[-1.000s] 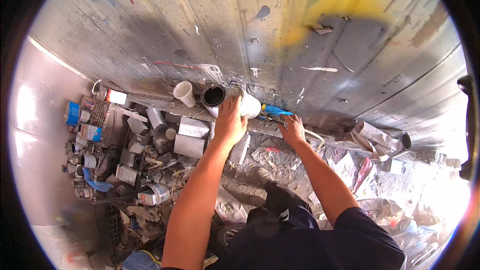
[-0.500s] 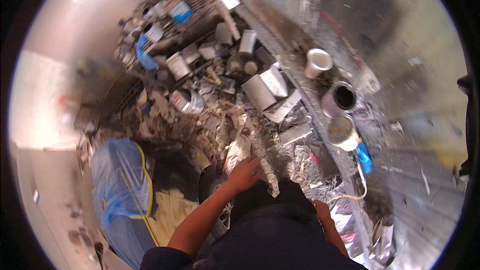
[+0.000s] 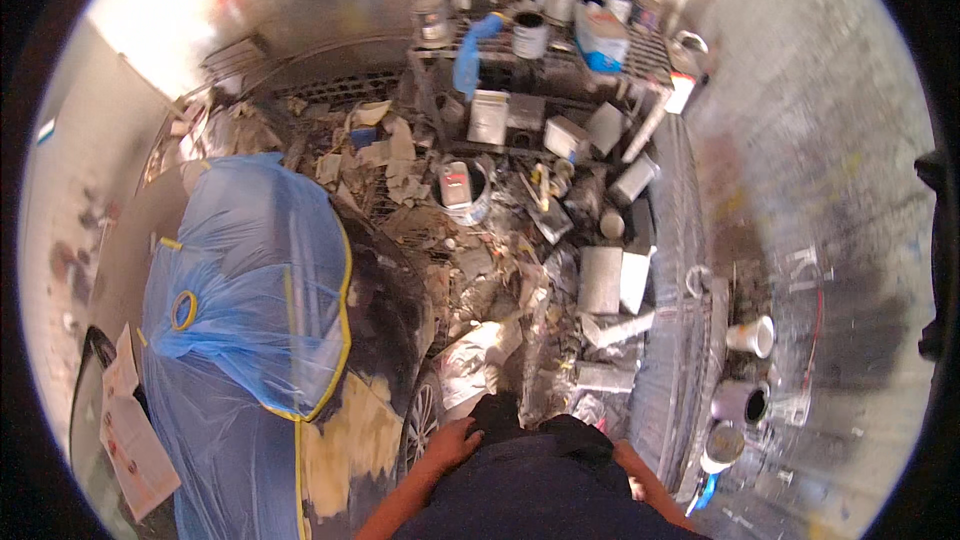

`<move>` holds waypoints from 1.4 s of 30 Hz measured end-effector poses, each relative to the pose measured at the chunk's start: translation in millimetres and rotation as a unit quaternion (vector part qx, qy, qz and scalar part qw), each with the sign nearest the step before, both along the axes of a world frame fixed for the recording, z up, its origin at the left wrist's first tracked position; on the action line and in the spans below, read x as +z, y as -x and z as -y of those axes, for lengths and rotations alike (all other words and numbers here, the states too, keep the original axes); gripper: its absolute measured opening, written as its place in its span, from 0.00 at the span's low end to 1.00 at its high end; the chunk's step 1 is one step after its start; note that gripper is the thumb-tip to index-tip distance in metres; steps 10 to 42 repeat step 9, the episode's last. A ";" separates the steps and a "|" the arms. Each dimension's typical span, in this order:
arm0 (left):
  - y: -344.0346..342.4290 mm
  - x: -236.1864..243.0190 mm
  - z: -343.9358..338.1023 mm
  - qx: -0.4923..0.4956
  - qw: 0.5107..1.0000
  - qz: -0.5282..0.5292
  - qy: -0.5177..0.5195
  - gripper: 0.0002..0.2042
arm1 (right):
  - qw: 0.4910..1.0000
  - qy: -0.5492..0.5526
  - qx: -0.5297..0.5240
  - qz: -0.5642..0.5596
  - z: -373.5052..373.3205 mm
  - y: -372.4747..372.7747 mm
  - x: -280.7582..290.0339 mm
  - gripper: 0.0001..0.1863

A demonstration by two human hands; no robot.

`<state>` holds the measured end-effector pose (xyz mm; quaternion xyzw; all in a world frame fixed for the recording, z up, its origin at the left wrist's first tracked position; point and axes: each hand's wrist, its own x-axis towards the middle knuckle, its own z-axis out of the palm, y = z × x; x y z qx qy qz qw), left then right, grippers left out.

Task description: The person cleans a car's surface with a pink cloth, then uses a spray gun to apply paint to the car's body. They move around the vehicle, spraying different sections while occasionally wiping the surface.

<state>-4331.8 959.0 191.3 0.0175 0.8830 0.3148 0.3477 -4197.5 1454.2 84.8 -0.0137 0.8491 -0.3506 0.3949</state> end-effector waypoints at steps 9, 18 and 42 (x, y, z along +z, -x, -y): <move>8.7 -76.0 51.4 0.126 0.977 0.039 -0.167 0.35 | 0.972 -0.082 0.182 0.127 119.5 337.7 181.7 0.26; 8.7 -76.0 51.4 0.126 0.977 0.039 -0.167 0.35 | 0.972 -0.082 0.182 0.127 119.5 337.7 181.7 0.26; 8.7 -76.0 51.4 0.126 0.977 0.039 -0.167 0.35 | 0.972 -0.082 0.182 0.127 119.5 337.7 181.7 0.26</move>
